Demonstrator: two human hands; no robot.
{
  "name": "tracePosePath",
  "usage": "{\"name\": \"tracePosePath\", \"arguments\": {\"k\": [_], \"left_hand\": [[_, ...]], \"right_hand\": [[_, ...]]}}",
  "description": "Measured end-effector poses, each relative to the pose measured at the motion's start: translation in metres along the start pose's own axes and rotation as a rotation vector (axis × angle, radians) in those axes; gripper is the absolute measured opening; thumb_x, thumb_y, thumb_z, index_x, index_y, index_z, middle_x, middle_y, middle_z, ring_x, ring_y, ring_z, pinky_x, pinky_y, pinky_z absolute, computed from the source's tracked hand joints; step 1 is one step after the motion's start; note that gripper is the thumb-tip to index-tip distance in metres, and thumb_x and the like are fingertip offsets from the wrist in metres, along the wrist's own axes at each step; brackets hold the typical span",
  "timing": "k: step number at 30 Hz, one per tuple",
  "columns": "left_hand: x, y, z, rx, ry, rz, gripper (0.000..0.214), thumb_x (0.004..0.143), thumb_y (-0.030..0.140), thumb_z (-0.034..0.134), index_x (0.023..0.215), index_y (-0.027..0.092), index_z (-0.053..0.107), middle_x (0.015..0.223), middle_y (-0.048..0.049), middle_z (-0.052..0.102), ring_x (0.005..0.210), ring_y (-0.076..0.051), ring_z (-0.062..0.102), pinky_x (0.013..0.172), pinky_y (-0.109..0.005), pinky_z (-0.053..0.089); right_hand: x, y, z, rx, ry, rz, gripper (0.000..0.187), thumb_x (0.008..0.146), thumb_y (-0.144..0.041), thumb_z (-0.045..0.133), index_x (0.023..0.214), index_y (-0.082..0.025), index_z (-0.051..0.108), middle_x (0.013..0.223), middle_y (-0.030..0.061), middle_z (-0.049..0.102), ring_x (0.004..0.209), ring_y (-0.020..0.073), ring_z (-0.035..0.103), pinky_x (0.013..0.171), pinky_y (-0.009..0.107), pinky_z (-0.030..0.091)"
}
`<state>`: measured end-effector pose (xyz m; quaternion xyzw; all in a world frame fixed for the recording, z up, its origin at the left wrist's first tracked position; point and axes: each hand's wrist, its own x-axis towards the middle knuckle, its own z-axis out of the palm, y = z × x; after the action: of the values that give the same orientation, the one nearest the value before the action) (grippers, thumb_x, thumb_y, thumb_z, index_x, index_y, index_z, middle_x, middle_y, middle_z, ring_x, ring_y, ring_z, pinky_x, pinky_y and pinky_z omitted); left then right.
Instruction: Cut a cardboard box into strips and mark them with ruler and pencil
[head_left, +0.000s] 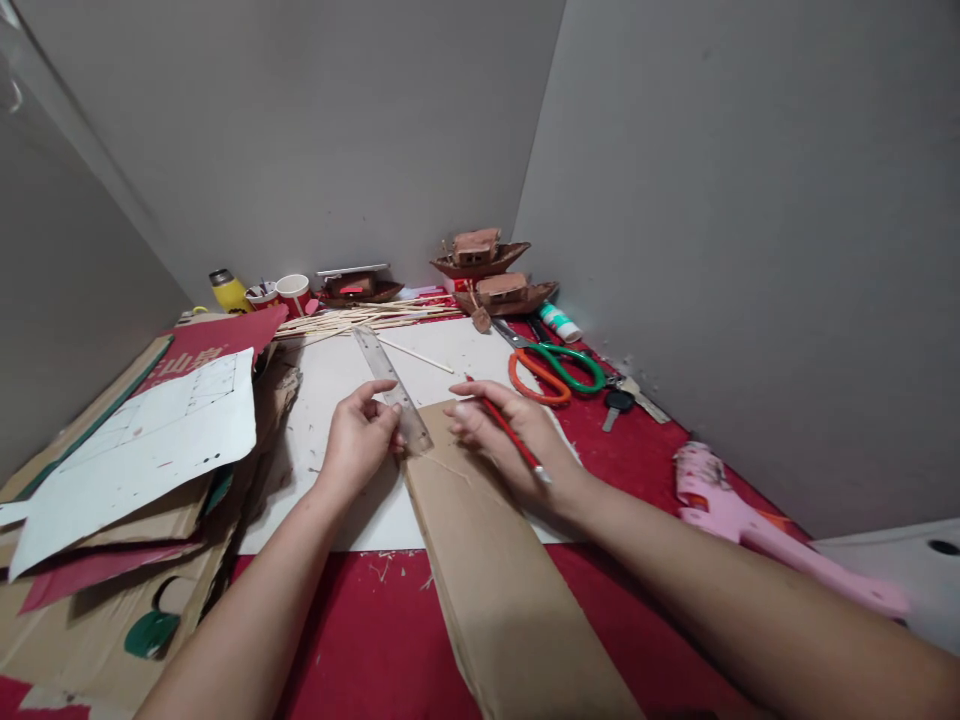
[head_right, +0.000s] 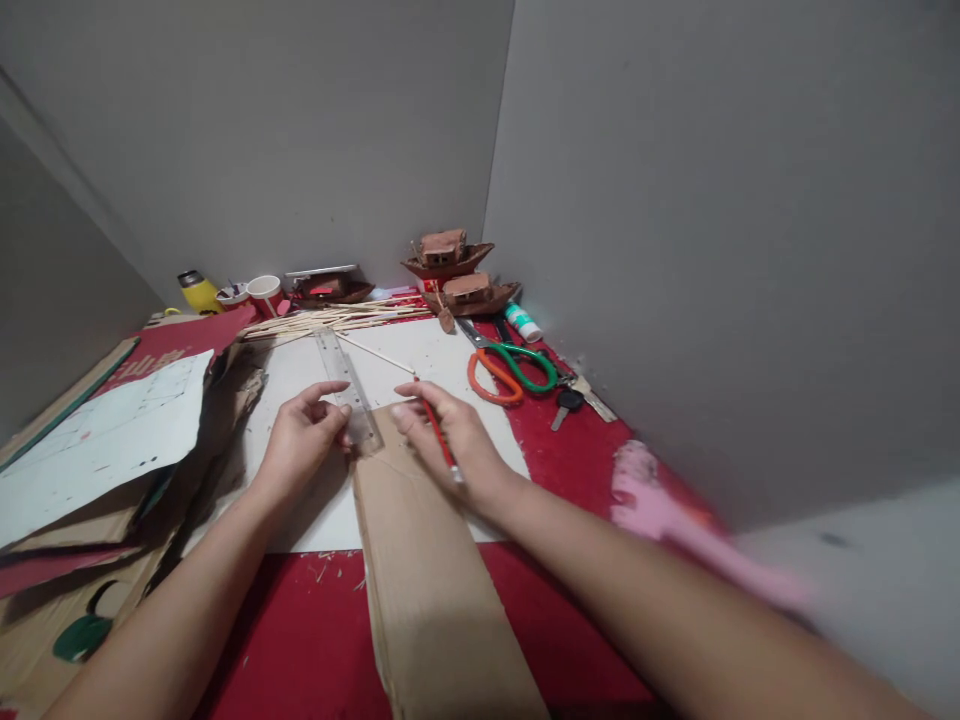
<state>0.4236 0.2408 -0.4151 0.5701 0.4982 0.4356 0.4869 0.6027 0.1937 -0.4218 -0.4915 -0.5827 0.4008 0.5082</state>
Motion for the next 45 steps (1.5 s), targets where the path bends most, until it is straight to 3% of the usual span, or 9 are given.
{"name": "tracePosePath", "arguments": {"k": [4, 8, 15, 20, 23, 25, 31, 37, 45], "left_hand": [[-0.018, 0.01, 0.014, 0.018, -0.01, 0.136, 0.036, 0.081, 0.024, 0.064, 0.115, 0.011, 0.063, 0.066, 0.001, 0.064, 0.054, -0.012, 0.06, 0.053, -0.021, 0.048], [-0.027, 0.008, 0.022, 0.164, -0.039, 0.272, 0.032, 0.085, 0.027, 0.06, 0.113, 0.012, 0.066, 0.086, -0.0067, 0.074, 0.073, -0.016, 0.068, 0.066, -0.025, 0.053], [-0.049, 0.01, 0.028, 0.547, -0.103, 0.586, 0.039, 0.092, 0.027, 0.05, 0.129, 0.017, 0.055, 0.106, -0.0095, 0.072, 0.084, -0.018, 0.069, 0.079, -0.033, 0.054], [-0.1, 0.02, 0.046, 0.836, -0.454, 0.511, 0.072, 0.085, 0.04, 0.06, 0.147, 0.014, 0.033, 0.129, -0.0194, 0.06, 0.118, -0.033, 0.057, 0.097, -0.052, 0.047], [-0.122, 0.02, 0.048, 0.941, -0.714, 0.45, 0.099, 0.069, 0.063, 0.07, 0.15, 0.022, 0.03, 0.152, -0.0225, 0.034, 0.139, -0.045, 0.029, 0.107, -0.068, 0.027], [-0.128, 0.018, 0.043, 0.999, -0.797, 0.433, 0.09, 0.072, 0.062, 0.067, 0.149, 0.029, 0.032, 0.158, -0.019, 0.021, 0.143, -0.046, 0.014, 0.108, -0.072, 0.017], [-0.123, 0.012, 0.016, 1.116, -0.758, 0.394, 0.057, 0.09, 0.034, 0.05, 0.146, 0.032, 0.038, 0.158, -0.0102, 0.026, 0.146, -0.033, 0.018, 0.113, -0.064, 0.017], [-0.127, -0.002, 0.007, 1.094, -0.724, 0.426, 0.055, 0.096, 0.038, 0.041, 0.149, 0.033, 0.03, 0.16, -0.0038, 0.023, 0.147, -0.027, 0.015, 0.115, -0.06, 0.016], [-0.131, -0.011, 0.005, 1.129, -0.675, 0.447, 0.055, 0.096, 0.029, 0.038, 0.15, 0.036, 0.027, 0.16, -0.0003, 0.02, 0.148, -0.025, 0.013, 0.116, -0.059, 0.019]], "right_hand": [[-0.007, -0.004, 0.008, -0.113, -0.17, -0.039, 0.056, 0.078, -0.032, 0.069, 0.128, -0.015, 0.049, 0.106, 0.0101, 0.065, 0.082, 0.0173, 0.064, 0.074, 0.031, 0.053], [-0.003, -0.007, 0.005, -0.115, -0.108, -0.042, 0.049, 0.078, -0.021, 0.06, 0.126, -0.016, 0.053, 0.093, 0.0043, 0.066, 0.073, 0.0146, 0.06, 0.069, 0.028, 0.05], [0.02, 0.001, -0.029, -0.043, -0.325, -0.075, 0.041, 0.087, -0.042, 0.058, 0.116, -0.014, 0.064, 0.082, 0.005, 0.067, 0.067, 0.0152, 0.06, 0.062, 0.027, 0.05], [0.027, -0.013, -0.053, -0.044, -0.327, -0.091, 0.042, 0.087, -0.041, 0.06, 0.119, -0.015, 0.063, 0.101, 0.0097, 0.07, 0.084, 0.0182, 0.065, 0.076, 0.032, 0.053], [0.027, -0.028, -0.067, -0.051, -0.318, -0.139, 0.042, 0.084, -0.038, 0.064, 0.12, -0.016, 0.063, 0.111, 0.0107, 0.068, 0.098, 0.0216, 0.064, 0.083, 0.035, 0.052], [0.027, -0.033, -0.073, -0.125, -0.395, -0.197, 0.039, 0.083, -0.034, 0.064, 0.118, -0.016, 0.064, 0.114, 0.0102, 0.067, 0.105, 0.0223, 0.062, 0.089, 0.035, 0.049], [0.029, -0.021, -0.072, -0.488, -0.704, -0.165, 0.037, 0.077, -0.013, 0.058, 0.113, -0.014, 0.066, 0.115, 0.0087, 0.068, 0.104, 0.02, 0.062, 0.092, 0.03, 0.046], [0.029, -0.009, -0.062, -0.879, -0.63, -0.125, 0.046, 0.067, -0.007, 0.062, 0.11, -0.019, 0.069, 0.111, 0.0095, 0.068, 0.102, 0.0248, 0.061, 0.086, 0.03, 0.046], [0.024, -0.01, -0.056, -0.912, -0.623, -0.195, 0.046, 0.068, -0.006, 0.058, 0.111, -0.019, 0.068, 0.113, 0.01, 0.068, 0.106, 0.025, 0.06, 0.087, 0.029, 0.044]]}}
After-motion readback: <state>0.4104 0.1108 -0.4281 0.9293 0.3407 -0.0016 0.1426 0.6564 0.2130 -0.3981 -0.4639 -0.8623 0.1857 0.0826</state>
